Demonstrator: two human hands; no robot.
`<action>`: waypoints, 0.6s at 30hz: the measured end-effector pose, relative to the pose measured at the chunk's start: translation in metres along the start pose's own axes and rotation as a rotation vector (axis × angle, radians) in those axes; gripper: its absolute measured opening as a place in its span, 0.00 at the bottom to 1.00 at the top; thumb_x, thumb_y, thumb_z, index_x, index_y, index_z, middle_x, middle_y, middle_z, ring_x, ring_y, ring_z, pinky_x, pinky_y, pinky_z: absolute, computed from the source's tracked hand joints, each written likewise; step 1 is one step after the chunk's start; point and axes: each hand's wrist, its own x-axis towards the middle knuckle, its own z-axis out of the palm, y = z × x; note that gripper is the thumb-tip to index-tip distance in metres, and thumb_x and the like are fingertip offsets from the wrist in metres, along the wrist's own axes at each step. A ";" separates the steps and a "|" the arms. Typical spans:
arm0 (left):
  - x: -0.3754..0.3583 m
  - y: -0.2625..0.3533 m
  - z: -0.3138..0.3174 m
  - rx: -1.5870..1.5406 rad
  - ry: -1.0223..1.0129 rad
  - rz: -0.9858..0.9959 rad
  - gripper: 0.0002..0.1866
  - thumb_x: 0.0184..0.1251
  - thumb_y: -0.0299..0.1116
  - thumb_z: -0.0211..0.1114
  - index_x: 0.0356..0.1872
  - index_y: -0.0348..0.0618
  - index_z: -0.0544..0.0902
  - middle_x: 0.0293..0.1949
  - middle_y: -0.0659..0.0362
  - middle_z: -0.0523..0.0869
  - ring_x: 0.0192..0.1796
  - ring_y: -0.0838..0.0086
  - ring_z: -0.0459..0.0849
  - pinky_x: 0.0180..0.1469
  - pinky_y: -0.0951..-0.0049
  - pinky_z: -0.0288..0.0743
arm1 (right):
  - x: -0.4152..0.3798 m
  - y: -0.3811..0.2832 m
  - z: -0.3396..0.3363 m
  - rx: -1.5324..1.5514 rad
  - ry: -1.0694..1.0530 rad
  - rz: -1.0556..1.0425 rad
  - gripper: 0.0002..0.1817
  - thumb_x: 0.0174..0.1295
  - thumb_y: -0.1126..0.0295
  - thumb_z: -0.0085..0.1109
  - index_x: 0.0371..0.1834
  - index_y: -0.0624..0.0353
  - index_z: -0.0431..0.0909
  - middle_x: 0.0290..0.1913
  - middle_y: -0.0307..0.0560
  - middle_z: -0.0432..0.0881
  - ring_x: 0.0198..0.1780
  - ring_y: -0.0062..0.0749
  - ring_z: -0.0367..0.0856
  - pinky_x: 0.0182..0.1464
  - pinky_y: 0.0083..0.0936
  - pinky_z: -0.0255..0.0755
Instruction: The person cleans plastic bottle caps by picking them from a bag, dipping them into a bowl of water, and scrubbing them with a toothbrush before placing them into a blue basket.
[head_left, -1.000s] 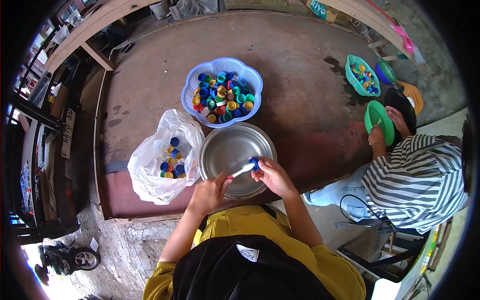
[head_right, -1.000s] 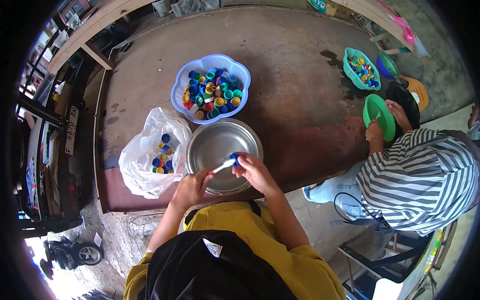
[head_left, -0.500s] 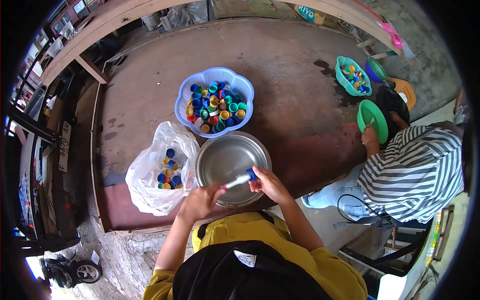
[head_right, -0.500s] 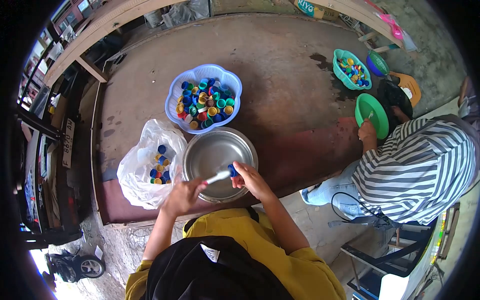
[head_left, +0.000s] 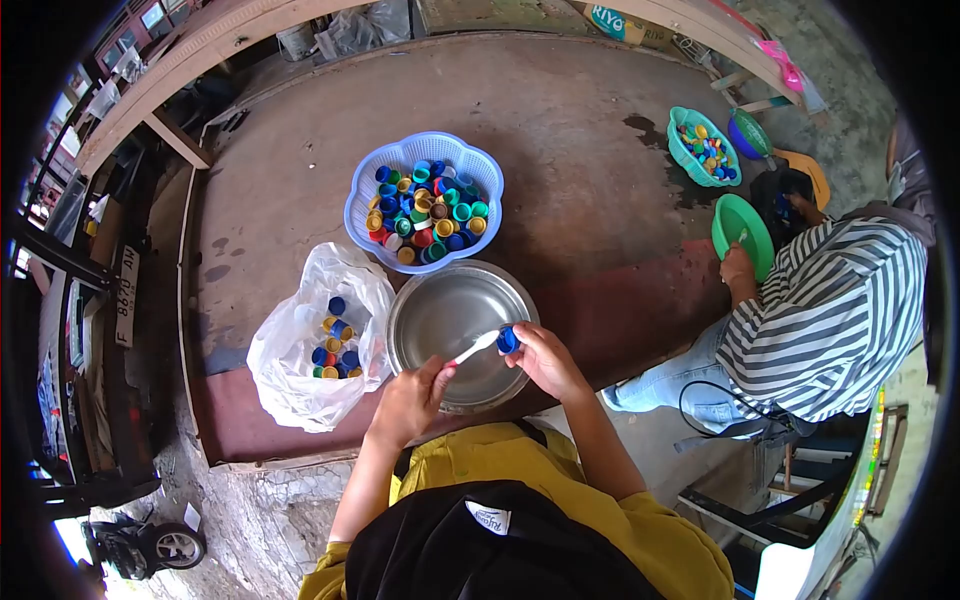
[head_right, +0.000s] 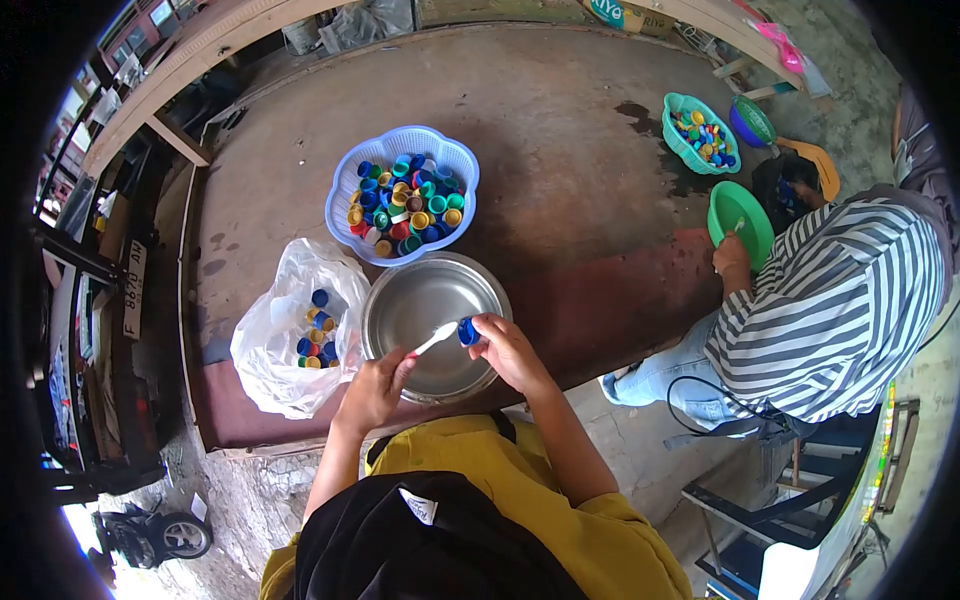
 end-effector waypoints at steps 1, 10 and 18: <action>-0.001 0.001 -0.001 -0.014 -0.001 -0.006 0.13 0.68 0.40 0.50 0.33 0.40 0.73 0.20 0.43 0.77 0.26 0.47 0.77 0.26 0.54 0.68 | 0.001 0.002 0.001 0.038 -0.011 -0.004 0.12 0.67 0.60 0.46 0.37 0.58 0.71 0.32 0.41 0.75 0.28 0.19 0.70 0.34 0.17 0.65; -0.007 0.004 -0.003 -0.027 -0.043 0.010 0.12 0.67 0.40 0.50 0.34 0.41 0.73 0.21 0.43 0.77 0.29 0.46 0.77 0.27 0.53 0.68 | 0.006 -0.002 0.005 0.147 0.043 -0.112 0.07 0.66 0.68 0.45 0.42 0.58 0.67 0.40 0.46 0.75 0.31 0.23 0.72 0.34 0.19 0.66; 0.006 -0.005 -0.003 0.179 0.036 0.045 0.12 0.67 0.42 0.51 0.33 0.43 0.73 0.18 0.46 0.78 0.24 0.50 0.79 0.23 0.56 0.70 | 0.005 -0.005 0.005 -0.103 -0.042 -0.045 0.13 0.64 0.69 0.48 0.48 0.64 0.69 0.38 0.45 0.76 0.36 0.24 0.75 0.38 0.19 0.67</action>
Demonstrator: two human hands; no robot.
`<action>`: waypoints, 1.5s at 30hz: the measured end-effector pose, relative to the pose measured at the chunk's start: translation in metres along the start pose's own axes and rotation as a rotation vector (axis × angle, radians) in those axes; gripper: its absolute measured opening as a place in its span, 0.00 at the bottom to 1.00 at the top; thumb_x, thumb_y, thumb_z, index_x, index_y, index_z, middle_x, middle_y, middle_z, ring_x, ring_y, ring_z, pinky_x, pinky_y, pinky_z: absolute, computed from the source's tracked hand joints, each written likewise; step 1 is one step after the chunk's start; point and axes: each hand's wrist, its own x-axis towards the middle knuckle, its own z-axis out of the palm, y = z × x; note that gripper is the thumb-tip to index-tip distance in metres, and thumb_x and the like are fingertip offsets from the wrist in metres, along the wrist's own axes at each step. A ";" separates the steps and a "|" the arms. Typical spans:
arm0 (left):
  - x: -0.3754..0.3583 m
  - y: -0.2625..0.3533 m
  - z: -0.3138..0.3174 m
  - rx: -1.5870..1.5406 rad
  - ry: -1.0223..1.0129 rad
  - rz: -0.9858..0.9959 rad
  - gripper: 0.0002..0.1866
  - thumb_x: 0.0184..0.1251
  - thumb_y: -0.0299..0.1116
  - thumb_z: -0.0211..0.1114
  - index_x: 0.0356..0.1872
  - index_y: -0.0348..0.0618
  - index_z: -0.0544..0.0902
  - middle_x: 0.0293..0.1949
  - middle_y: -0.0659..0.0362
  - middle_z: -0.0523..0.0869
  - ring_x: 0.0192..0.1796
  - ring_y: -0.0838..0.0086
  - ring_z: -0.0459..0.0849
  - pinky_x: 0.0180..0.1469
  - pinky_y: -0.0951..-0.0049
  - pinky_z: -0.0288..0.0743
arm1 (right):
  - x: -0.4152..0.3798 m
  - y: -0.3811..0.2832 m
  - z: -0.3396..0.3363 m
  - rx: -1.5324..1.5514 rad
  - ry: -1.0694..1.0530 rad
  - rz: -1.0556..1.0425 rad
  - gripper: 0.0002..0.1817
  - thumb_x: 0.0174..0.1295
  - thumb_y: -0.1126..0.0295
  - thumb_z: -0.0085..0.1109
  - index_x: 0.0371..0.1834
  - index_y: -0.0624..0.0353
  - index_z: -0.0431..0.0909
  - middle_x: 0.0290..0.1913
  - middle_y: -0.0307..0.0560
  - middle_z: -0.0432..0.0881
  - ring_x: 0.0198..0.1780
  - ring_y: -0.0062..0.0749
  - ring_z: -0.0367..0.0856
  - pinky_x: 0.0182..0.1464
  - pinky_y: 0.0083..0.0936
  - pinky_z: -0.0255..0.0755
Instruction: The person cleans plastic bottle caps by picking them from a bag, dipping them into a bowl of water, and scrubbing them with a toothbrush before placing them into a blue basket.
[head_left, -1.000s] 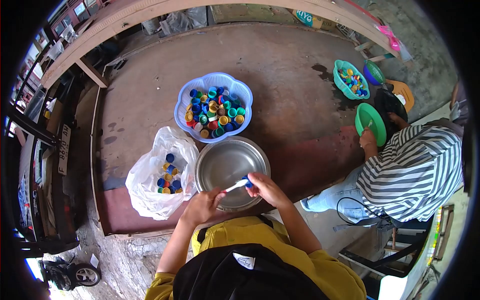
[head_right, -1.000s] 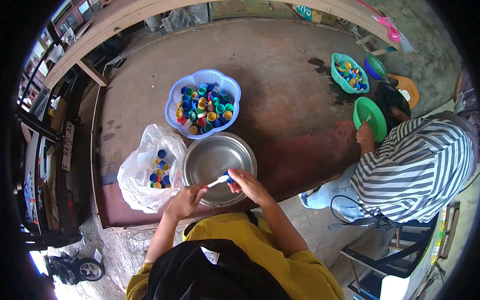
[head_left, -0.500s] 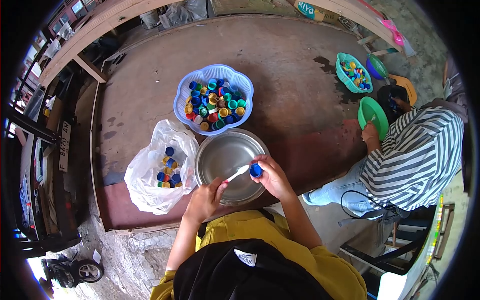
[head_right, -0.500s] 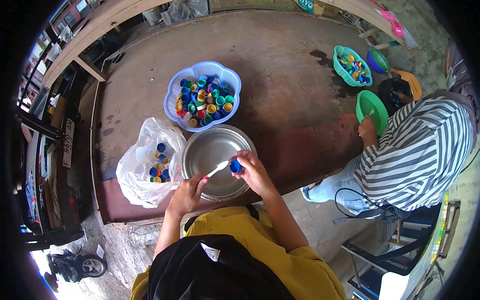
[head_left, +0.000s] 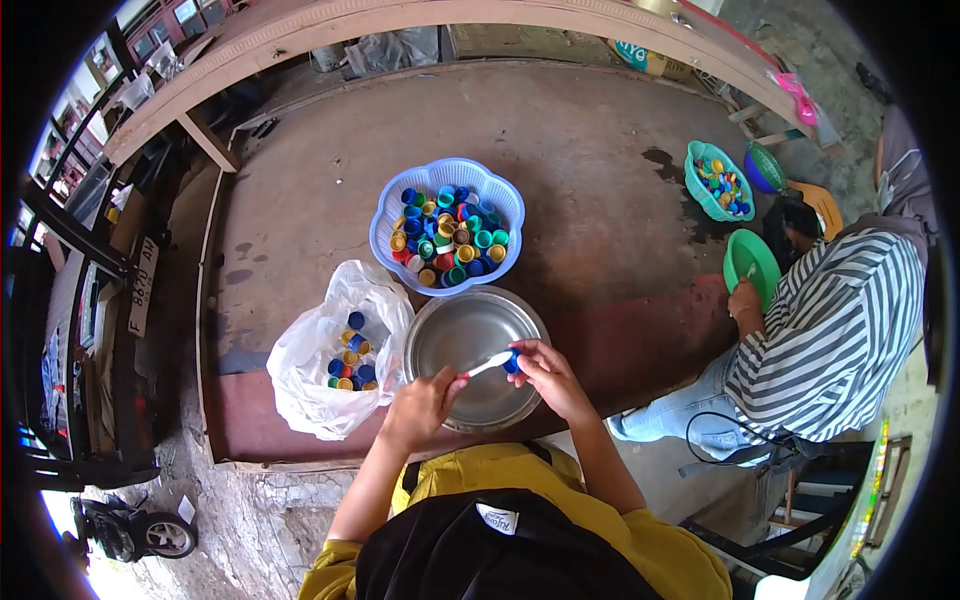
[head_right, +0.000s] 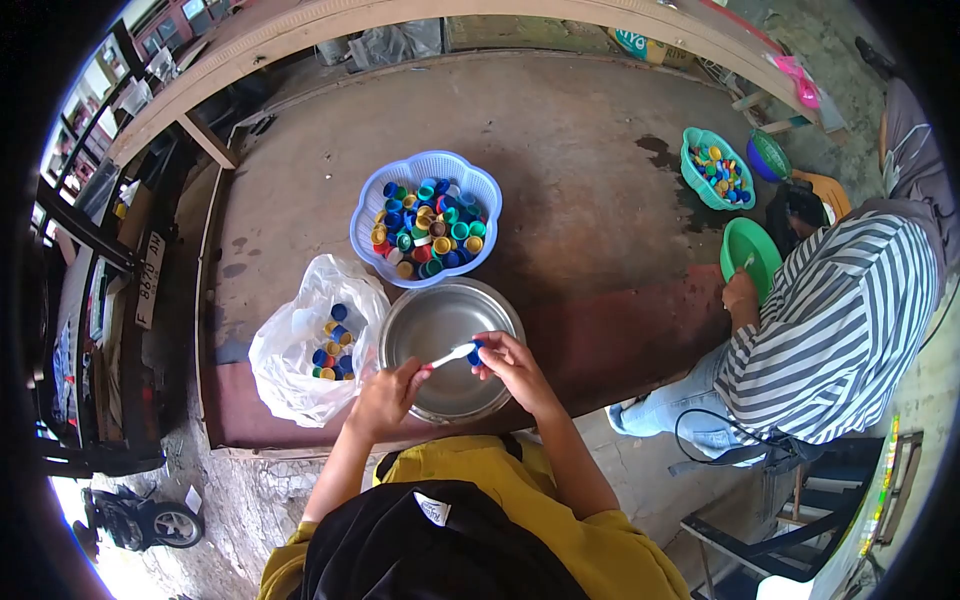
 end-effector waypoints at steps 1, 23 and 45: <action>0.001 -0.001 0.000 -0.004 0.036 0.005 0.12 0.67 0.42 0.51 0.33 0.43 0.73 0.18 0.46 0.78 0.24 0.50 0.79 0.22 0.57 0.70 | -0.002 0.002 0.001 -0.041 0.020 0.023 0.13 0.65 0.67 0.48 0.48 0.64 0.69 0.37 0.44 0.76 0.36 0.24 0.75 0.38 0.19 0.67; 0.004 -0.001 -0.019 -0.179 -0.073 -0.012 0.12 0.68 0.37 0.52 0.35 0.37 0.76 0.18 0.44 0.76 0.25 0.48 0.76 0.28 0.60 0.68 | 0.001 -0.002 0.000 0.106 0.119 0.208 0.12 0.65 0.59 0.48 0.32 0.57 0.70 0.27 0.40 0.74 0.24 0.23 0.74 0.30 0.17 0.67; 0.003 0.000 -0.006 -0.140 -0.148 0.058 0.13 0.67 0.41 0.52 0.36 0.42 0.76 0.21 0.45 0.78 0.28 0.49 0.79 0.28 0.56 0.70 | -0.004 0.002 -0.004 -0.037 0.107 0.067 0.12 0.67 0.61 0.46 0.33 0.58 0.71 0.25 0.36 0.70 0.26 0.17 0.68 0.31 0.16 0.64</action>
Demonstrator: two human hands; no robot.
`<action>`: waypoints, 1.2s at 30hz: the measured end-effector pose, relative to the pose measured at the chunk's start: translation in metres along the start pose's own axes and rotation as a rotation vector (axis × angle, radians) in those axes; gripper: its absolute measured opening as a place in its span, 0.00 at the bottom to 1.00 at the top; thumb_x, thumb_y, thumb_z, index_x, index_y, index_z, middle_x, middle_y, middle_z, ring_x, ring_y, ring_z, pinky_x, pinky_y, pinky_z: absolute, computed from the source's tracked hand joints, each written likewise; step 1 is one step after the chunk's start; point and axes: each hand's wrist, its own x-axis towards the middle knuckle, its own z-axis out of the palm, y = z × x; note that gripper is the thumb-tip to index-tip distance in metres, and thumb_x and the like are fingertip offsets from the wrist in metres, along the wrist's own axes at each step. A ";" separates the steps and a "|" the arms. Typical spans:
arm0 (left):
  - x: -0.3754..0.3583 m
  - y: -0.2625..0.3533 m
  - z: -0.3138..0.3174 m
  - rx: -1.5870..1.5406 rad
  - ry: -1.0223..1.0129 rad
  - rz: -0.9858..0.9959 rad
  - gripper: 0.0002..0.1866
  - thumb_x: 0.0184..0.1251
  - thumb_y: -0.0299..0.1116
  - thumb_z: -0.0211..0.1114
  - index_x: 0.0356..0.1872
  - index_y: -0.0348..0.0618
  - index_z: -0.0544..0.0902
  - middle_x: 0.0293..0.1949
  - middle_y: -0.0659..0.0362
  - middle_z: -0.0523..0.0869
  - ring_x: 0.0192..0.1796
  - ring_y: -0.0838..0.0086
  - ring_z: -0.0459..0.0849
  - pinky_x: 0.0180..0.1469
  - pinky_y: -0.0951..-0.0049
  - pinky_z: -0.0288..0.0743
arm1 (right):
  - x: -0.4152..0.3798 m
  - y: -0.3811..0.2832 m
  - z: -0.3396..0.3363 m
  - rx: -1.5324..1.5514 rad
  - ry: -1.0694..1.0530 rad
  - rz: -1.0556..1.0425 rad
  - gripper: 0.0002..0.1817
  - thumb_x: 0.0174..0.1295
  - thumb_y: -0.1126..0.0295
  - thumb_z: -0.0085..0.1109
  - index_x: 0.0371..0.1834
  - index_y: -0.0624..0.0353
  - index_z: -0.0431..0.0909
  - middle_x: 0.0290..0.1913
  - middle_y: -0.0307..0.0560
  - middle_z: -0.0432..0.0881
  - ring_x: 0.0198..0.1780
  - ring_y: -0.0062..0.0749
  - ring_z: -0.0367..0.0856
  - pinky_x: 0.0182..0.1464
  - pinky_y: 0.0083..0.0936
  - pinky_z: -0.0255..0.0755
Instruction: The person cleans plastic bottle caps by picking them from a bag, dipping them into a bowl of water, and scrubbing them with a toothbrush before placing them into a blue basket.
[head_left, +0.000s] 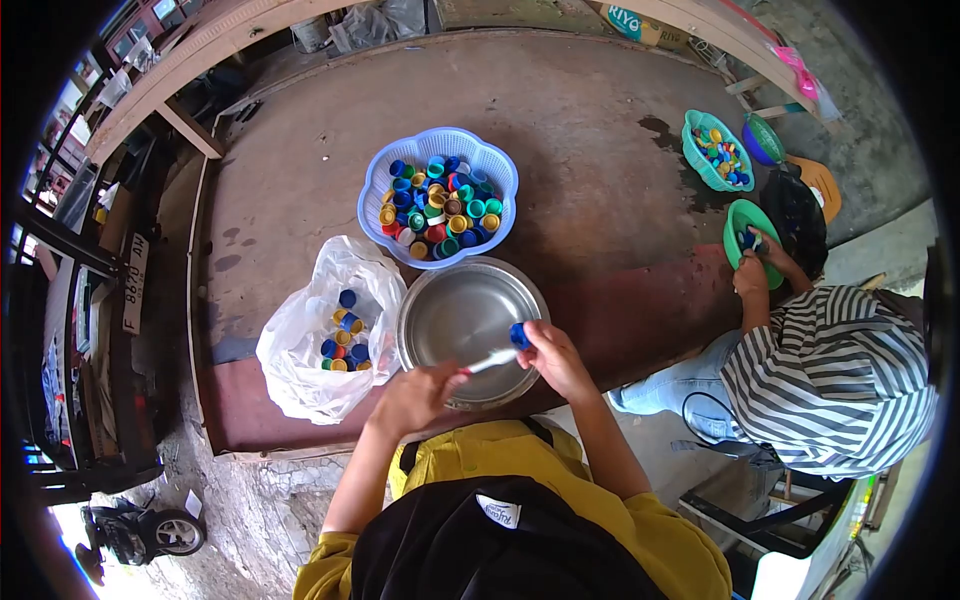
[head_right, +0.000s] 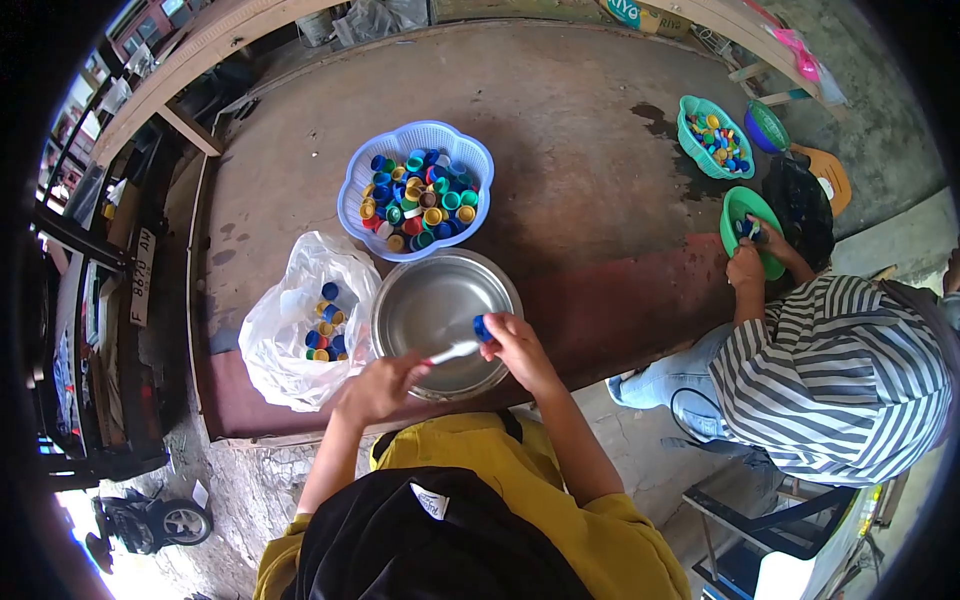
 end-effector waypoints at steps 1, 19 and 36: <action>-0.001 0.002 0.006 -0.002 -0.022 0.076 0.13 0.67 0.41 0.52 0.37 0.42 0.76 0.21 0.46 0.79 0.28 0.50 0.79 0.28 0.56 0.71 | 0.001 0.003 0.000 -0.086 -0.023 0.049 0.12 0.66 0.61 0.46 0.32 0.58 0.71 0.24 0.35 0.69 0.25 0.16 0.68 0.30 0.15 0.63; -0.017 0.001 0.001 -0.102 0.059 -0.109 0.12 0.67 0.40 0.51 0.37 0.43 0.77 0.23 0.44 0.78 0.30 0.47 0.77 0.29 0.54 0.69 | 0.038 -0.045 0.010 -1.027 -0.142 -0.125 0.10 0.57 0.67 0.58 0.31 0.65 0.76 0.25 0.48 0.79 0.27 0.29 0.76 0.33 0.24 0.69; -0.131 -0.041 -0.038 -0.681 0.798 -0.334 0.08 0.67 0.30 0.53 0.28 0.40 0.70 0.19 0.71 0.67 0.22 0.87 0.60 0.23 0.83 0.54 | 0.043 -0.023 0.067 -1.687 -0.073 -0.615 0.20 0.43 0.76 0.62 0.42 0.56 0.71 0.53 0.52 0.65 0.55 0.49 0.65 0.59 0.41 0.58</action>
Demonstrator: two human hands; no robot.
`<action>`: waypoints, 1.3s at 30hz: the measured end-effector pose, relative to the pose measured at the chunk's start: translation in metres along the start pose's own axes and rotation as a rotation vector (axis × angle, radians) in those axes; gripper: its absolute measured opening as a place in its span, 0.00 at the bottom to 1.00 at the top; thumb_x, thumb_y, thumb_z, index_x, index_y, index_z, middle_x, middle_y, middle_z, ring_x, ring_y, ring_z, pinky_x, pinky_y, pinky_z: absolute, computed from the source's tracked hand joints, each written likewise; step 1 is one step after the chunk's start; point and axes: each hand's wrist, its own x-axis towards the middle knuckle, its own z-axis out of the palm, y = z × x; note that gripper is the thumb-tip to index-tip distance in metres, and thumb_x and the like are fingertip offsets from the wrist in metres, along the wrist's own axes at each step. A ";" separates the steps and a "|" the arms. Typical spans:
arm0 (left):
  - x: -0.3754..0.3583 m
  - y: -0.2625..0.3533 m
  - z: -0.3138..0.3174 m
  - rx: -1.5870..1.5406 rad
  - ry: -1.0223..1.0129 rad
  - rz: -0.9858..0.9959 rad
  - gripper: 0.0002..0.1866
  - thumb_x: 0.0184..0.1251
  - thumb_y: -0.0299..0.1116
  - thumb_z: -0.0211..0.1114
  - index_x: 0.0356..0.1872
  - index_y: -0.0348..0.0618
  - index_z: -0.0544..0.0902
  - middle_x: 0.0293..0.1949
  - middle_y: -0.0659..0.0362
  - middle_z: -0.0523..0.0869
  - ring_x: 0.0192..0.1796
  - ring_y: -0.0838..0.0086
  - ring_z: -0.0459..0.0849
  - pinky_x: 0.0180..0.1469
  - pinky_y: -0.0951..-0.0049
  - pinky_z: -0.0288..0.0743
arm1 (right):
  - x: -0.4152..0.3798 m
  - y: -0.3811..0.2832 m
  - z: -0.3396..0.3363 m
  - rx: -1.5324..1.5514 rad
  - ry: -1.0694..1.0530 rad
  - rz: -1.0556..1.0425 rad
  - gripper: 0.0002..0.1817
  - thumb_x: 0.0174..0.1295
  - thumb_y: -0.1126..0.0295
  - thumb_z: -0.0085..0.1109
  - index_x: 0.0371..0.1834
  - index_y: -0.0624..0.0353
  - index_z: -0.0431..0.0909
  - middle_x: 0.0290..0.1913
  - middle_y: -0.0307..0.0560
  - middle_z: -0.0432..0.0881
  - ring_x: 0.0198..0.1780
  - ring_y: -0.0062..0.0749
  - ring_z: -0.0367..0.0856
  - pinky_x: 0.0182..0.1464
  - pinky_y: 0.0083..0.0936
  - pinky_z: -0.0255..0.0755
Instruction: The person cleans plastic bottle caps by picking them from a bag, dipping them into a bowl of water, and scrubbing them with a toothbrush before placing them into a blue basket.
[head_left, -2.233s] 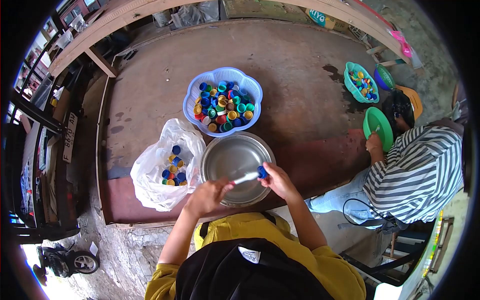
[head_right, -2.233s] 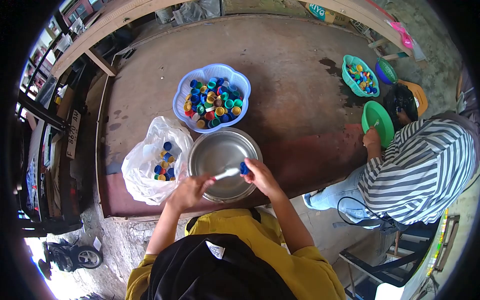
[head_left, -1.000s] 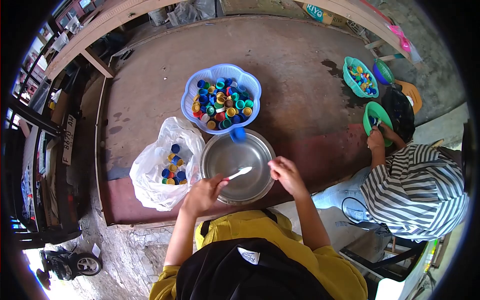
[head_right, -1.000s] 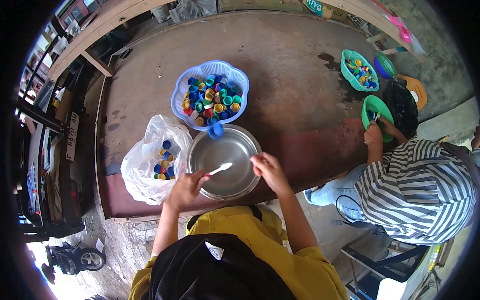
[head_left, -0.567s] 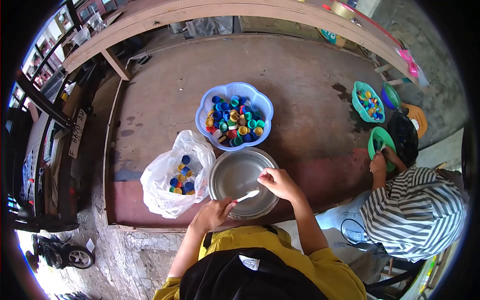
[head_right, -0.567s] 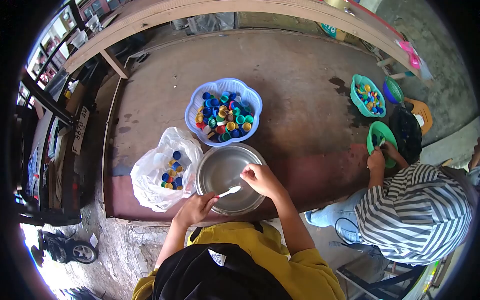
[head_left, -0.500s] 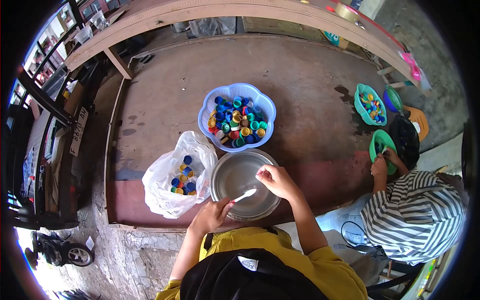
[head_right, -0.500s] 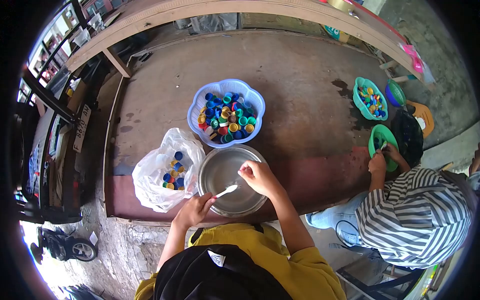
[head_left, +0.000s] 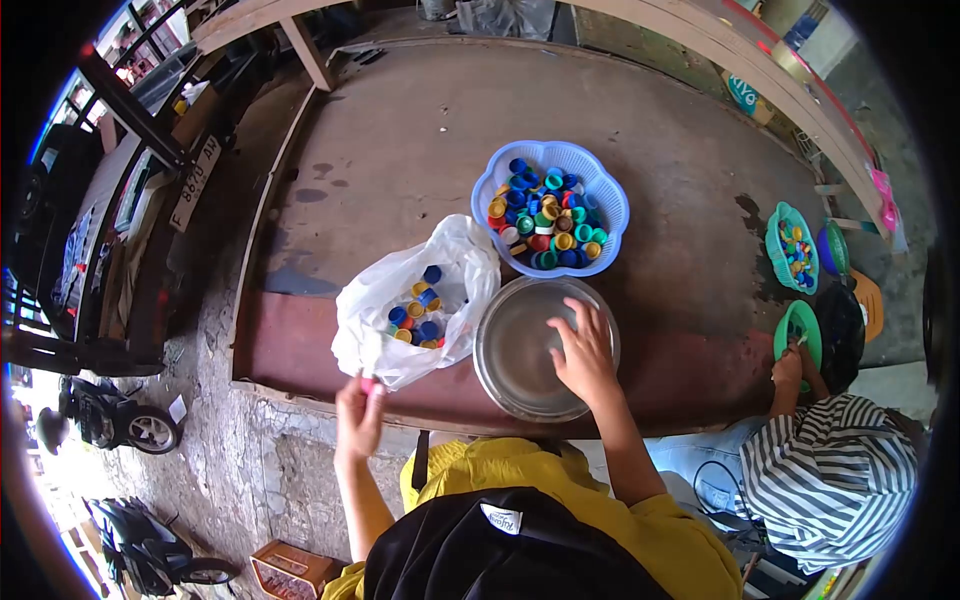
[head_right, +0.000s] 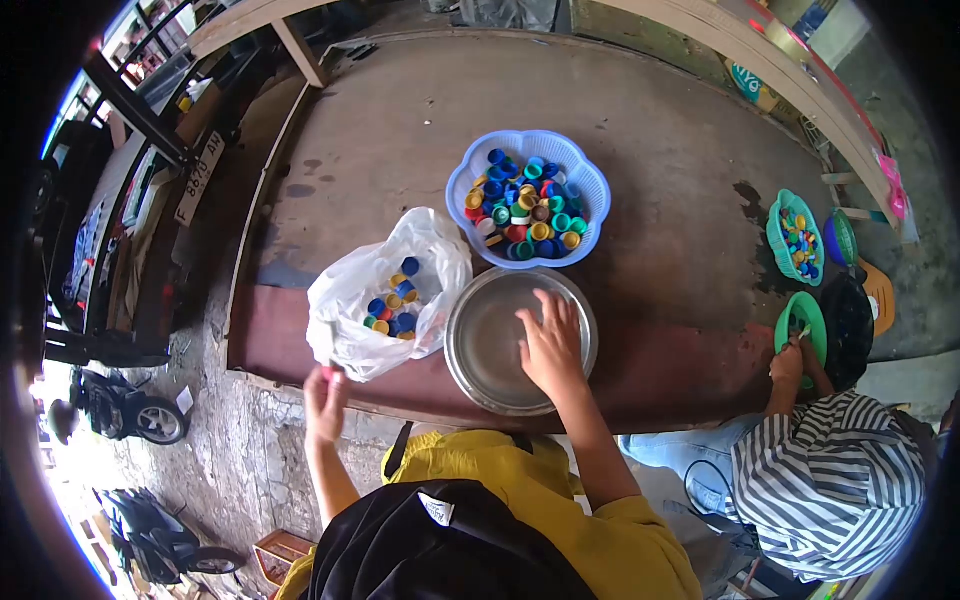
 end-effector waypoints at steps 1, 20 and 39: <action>0.000 -0.003 -0.013 -0.031 0.065 0.051 0.09 0.68 0.32 0.52 0.28 0.44 0.68 0.17 0.71 0.65 0.19 0.89 0.58 0.20 0.85 0.51 | 0.004 -0.006 0.012 0.137 0.018 0.006 0.19 0.43 0.76 0.62 0.42 0.56 0.71 0.53 0.51 0.65 0.55 0.49 0.65 0.58 0.41 0.58; 0.009 -0.018 -0.124 -0.094 0.283 0.078 0.10 0.70 0.33 0.50 0.27 0.48 0.64 0.15 0.72 0.59 0.15 0.91 0.53 0.15 0.86 0.45 | 0.065 -0.111 0.110 0.580 -0.153 -0.189 0.18 0.46 0.80 0.61 0.43 0.61 0.74 0.43 0.44 0.76 0.43 0.33 0.76 0.45 0.30 0.69; 0.004 0.001 0.043 0.193 -0.283 -0.121 0.14 0.70 0.36 0.50 0.29 0.35 0.67 0.18 0.64 0.61 0.26 0.82 0.57 0.26 0.77 0.56 | -0.052 -0.006 0.034 0.833 0.320 0.186 0.22 0.40 0.83 0.61 0.42 0.62 0.67 0.39 0.48 0.74 0.39 0.31 0.78 0.43 0.23 0.73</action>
